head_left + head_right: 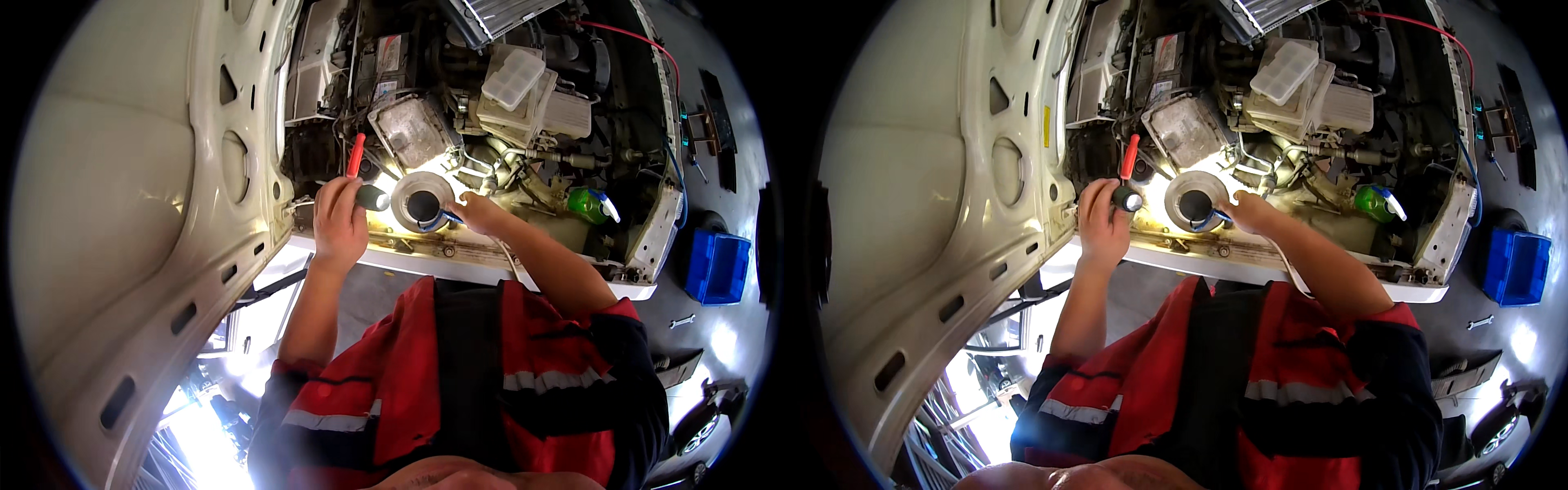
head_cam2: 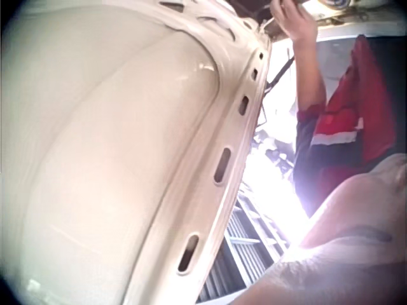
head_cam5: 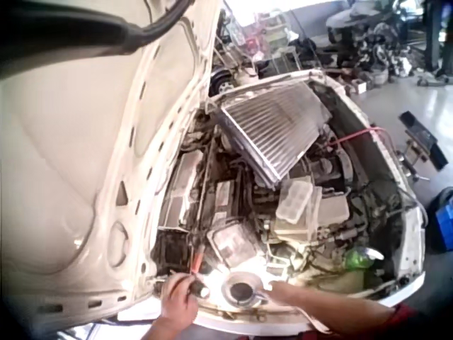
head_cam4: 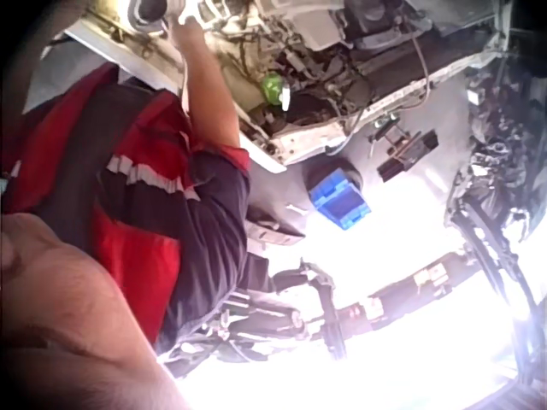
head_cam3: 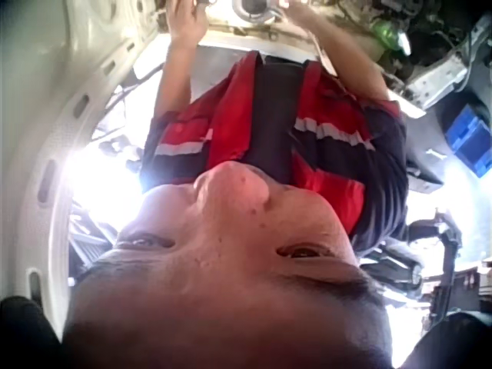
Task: The person uses a screwdriver, a wrench, and pliers to loosen and remove fasteners and connectors from components inside a car engine bay.
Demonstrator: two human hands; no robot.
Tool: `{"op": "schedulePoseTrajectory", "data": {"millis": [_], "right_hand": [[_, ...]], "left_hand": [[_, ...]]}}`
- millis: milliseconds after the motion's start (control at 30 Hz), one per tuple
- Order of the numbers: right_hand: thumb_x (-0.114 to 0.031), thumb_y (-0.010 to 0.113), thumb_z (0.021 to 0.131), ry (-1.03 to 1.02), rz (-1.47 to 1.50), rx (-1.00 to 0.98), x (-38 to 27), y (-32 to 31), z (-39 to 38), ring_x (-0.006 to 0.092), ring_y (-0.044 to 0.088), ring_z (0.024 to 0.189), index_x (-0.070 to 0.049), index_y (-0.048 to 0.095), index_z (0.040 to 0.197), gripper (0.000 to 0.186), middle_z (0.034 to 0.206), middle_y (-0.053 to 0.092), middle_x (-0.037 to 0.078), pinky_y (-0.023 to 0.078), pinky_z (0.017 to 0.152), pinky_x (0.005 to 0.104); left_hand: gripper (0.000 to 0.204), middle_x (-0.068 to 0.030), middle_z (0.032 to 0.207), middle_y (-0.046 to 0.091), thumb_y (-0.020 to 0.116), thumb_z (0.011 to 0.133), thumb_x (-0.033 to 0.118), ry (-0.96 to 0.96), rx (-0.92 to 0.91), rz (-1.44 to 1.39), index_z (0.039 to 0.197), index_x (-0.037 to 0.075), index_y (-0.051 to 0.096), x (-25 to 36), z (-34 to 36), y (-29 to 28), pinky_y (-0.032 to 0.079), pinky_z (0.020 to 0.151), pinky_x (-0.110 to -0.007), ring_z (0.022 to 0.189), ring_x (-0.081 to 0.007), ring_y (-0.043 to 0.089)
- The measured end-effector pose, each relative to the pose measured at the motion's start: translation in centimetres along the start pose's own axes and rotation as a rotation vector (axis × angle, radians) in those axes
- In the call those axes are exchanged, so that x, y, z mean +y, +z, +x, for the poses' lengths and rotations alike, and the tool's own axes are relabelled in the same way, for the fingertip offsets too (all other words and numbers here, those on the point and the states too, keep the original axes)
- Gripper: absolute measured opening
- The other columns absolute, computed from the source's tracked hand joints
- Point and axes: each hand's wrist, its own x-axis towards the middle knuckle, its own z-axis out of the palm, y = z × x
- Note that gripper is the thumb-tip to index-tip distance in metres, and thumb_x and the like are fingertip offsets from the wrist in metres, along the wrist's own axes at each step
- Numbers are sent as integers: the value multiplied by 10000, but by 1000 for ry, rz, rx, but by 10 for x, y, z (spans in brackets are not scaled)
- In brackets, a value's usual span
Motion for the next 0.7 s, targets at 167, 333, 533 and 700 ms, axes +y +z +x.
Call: {"op": "schedulePoseTrajectory", "data": {"millis": [167,333,533,700], "right_hand": [[-374,468,1044,-296,77,487,-45,-30,-27,460,588,1134,62,507,1314,514,1246,584,312,476,979,494],[-297,632,946,-457,39,537,-165,-107,-21,468,628,1048,116,436,1322,593,1150,607,330,518,893,501],[-210,582,922,-164,321,600,-205,-135,133,489,631,941,72,541,1077,324,956,657,321,500,828,520],[-195,581,903,-191,337,725,-200,-129,230,474,638,963,78,552,1116,348,1007,652,325,516,849,506]], "left_hand": [[471,-122,1190,585,631,735,-87,266,-263,-79,1182,60,659,-8,78,19,458,1005,-445,1109,-337,583],[466,-96,1191,611,707,707,-40,472,-342,66,1158,73,678,-28,174,41,395,1101,-501,1162,-301,586],[287,-133,1142,677,644,950,188,-154,276,-198,1163,-3,658,-162,273,106,501,950,-363,1101,-272,633],[341,-151,1149,681,583,980,111,-687,26,-397,1289,-34,576,-311,336,201,520,838,-327,957,-217,654]]}}
